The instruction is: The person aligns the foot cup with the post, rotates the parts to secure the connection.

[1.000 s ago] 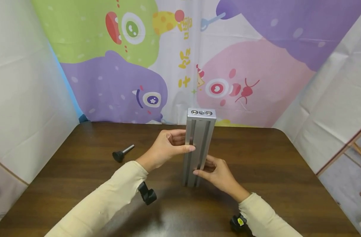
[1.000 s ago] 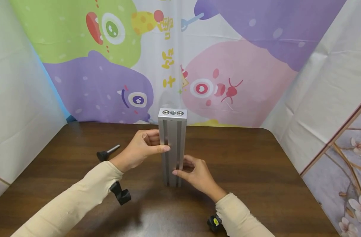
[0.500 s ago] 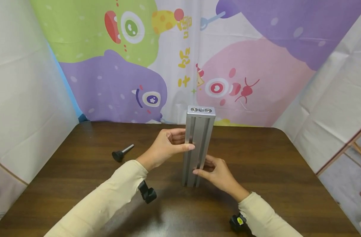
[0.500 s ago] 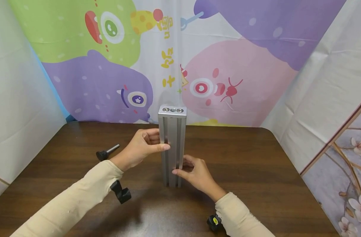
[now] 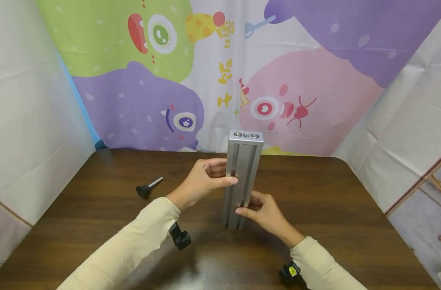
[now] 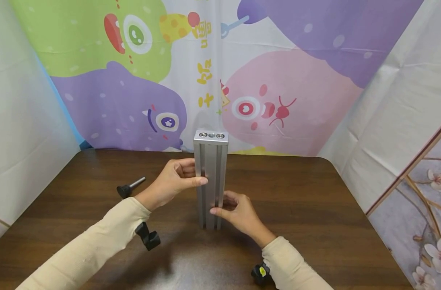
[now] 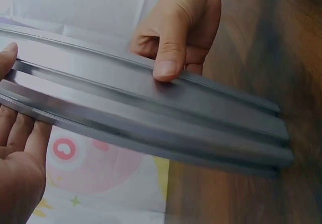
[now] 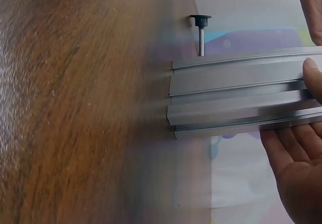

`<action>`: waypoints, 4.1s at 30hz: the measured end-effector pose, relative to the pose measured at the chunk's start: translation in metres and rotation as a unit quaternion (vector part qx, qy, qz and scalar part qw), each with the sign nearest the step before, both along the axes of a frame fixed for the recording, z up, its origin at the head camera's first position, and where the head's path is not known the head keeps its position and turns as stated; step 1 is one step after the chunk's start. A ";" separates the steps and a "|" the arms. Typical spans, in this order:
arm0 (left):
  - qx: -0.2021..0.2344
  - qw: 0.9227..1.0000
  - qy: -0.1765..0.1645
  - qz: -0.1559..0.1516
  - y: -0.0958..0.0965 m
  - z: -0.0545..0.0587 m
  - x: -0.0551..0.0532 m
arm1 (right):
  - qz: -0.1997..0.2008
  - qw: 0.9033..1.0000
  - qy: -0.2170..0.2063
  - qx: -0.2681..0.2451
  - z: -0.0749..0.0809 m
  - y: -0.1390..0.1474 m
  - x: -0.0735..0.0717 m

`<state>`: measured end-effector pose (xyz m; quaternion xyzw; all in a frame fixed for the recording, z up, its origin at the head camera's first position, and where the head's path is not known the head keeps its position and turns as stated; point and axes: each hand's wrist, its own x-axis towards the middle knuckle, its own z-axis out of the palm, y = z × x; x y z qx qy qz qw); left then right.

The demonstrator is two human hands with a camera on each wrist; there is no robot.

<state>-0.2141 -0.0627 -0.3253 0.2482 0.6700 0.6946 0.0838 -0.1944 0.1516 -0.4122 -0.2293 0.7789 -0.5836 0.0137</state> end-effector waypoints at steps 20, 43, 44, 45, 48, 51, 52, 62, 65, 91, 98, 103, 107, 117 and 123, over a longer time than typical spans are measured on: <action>-0.150 0.970 -0.022 0.189 -0.134 -0.048 -0.005 | 0.014 1.000 -0.021 -0.006 -0.005 0.000 0.000; -0.288 0.888 -0.096 0.347 -0.190 -0.113 -0.005 | 0.025 0.999 -0.024 -0.015 -0.009 -0.001 0.000; -0.287 0.884 -0.096 0.355 -0.189 -0.114 -0.005 | 0.028 0.999 -0.023 -0.014 -0.009 -0.002 0.000; -0.289 0.881 -0.098 0.362 -0.188 -0.115 -0.005 | 0.030 0.999 -0.023 -0.013 -0.009 -0.002 0.000; -0.294 0.874 -0.097 0.374 -0.186 -0.117 -0.008 | 0.031 0.999 -0.020 -0.010 -0.010 -0.002 0.000; -0.296 0.872 -0.089 0.380 -0.184 -0.118 -0.011 | 0.026 0.999 -0.021 -0.009 -0.009 0.000 -0.001; -0.297 0.872 -0.086 0.380 -0.184 -0.119 -0.012 | 0.024 0.999 -0.022 -0.009 -0.009 0.000 -0.001; -0.309 0.868 -0.073 0.383 -0.186 -0.117 -0.008 | 0.024 0.999 -0.031 0.002 -0.007 0.001 -0.001; -0.300 0.869 -0.093 0.382 -0.189 -0.115 -0.007 | 0.022 0.999 -0.031 0.006 -0.007 0.001 0.000; -0.225 0.924 -0.089 0.297 -0.200 -0.016 0.000 | 0.021 0.999 -0.040 0.008 -0.006 0.002 0.001; -0.184 0.938 -0.067 0.285 -0.195 0.017 0.000 | 0.022 0.999 -0.038 0.012 -0.006 0.000 0.000; -0.157 0.946 -0.050 0.278 -0.182 0.041 0.000 | 0.027 0.999 -0.034 0.009 -0.005 -0.002 -0.001; -0.162 0.949 -0.031 0.269 -0.165 0.061 -0.004 | 0.020 0.999 -0.032 0.009 -0.005 0.000 0.000; -0.042 0.976 0.023 0.211 -0.116 0.116 -0.005 | 0.018 0.999 -0.025 0.005 -0.006 0.000 0.000; -0.033 0.981 0.050 0.184 -0.096 0.140 -0.002 | 0.020 1.000 -0.022 0.008 -0.007 0.001 0.000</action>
